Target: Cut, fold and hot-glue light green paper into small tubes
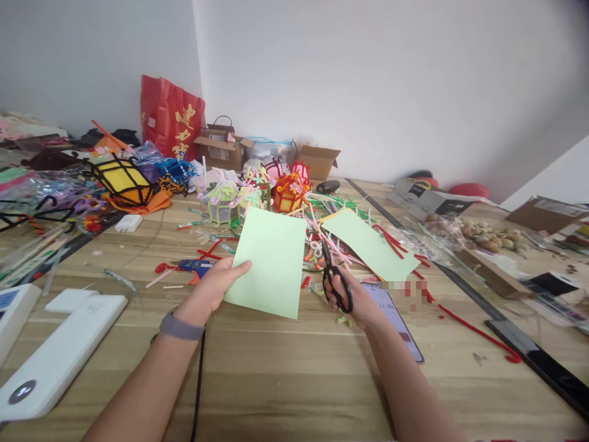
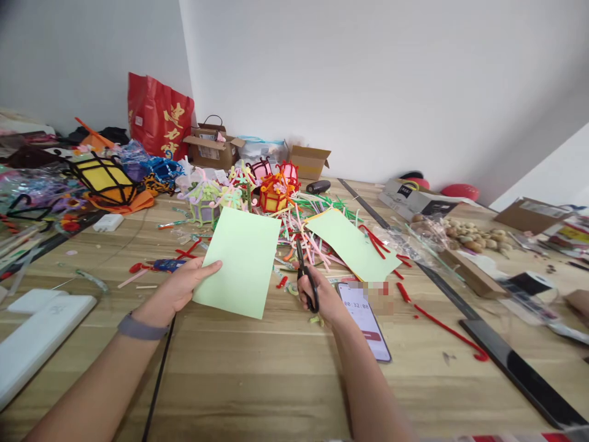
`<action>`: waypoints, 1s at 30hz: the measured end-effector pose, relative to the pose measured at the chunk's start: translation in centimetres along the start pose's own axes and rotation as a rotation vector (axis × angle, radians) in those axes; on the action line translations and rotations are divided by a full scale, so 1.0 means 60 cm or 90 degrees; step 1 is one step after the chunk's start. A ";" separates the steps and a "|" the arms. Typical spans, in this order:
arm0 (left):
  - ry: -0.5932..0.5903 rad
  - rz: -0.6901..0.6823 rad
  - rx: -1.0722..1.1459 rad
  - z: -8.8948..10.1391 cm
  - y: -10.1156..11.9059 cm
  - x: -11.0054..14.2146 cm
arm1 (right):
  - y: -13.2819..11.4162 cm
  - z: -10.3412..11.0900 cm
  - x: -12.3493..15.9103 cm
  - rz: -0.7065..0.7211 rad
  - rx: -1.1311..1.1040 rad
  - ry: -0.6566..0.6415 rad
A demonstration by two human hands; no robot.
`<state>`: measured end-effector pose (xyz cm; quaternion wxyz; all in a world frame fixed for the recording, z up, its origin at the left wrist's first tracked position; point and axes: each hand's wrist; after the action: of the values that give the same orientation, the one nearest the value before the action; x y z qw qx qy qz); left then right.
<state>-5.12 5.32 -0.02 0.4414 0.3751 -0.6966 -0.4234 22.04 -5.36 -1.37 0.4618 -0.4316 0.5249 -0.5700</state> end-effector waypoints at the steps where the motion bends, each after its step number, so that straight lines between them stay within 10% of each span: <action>1: -0.006 -0.002 -0.002 -0.001 0.003 0.002 | 0.004 0.001 -0.004 0.026 0.076 0.054; 5: 0.016 -0.049 -0.046 -0.005 0.026 0.024 | 0.017 0.006 -0.017 0.092 0.367 0.162; 12: -0.049 -0.051 -0.199 -0.002 0.074 0.093 | 0.011 -0.006 -0.009 0.084 0.665 0.020; 17: -0.307 -0.072 -0.493 0.015 0.108 0.100 | -0.007 0.009 -0.003 0.110 0.601 0.047; 22: -0.305 -0.303 -0.892 -0.031 0.113 0.077 | -0.029 0.018 0.006 0.216 0.389 0.267; 30: -0.209 -0.472 -1.111 -0.087 0.069 0.060 | -0.079 -0.076 0.023 0.327 0.724 -0.013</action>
<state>-2.03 2.25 6.16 0.2997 0.0472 -0.0266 -0.9525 16.99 -5.71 3.02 0.7467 0.0166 0.2217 -0.6269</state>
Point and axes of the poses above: each hand's wrist, its own x-axis away from the middle knuckle, its own z-axis out of the back of the hand, y = z × x, and after that the axes turned 4 degrees about y, right-handed
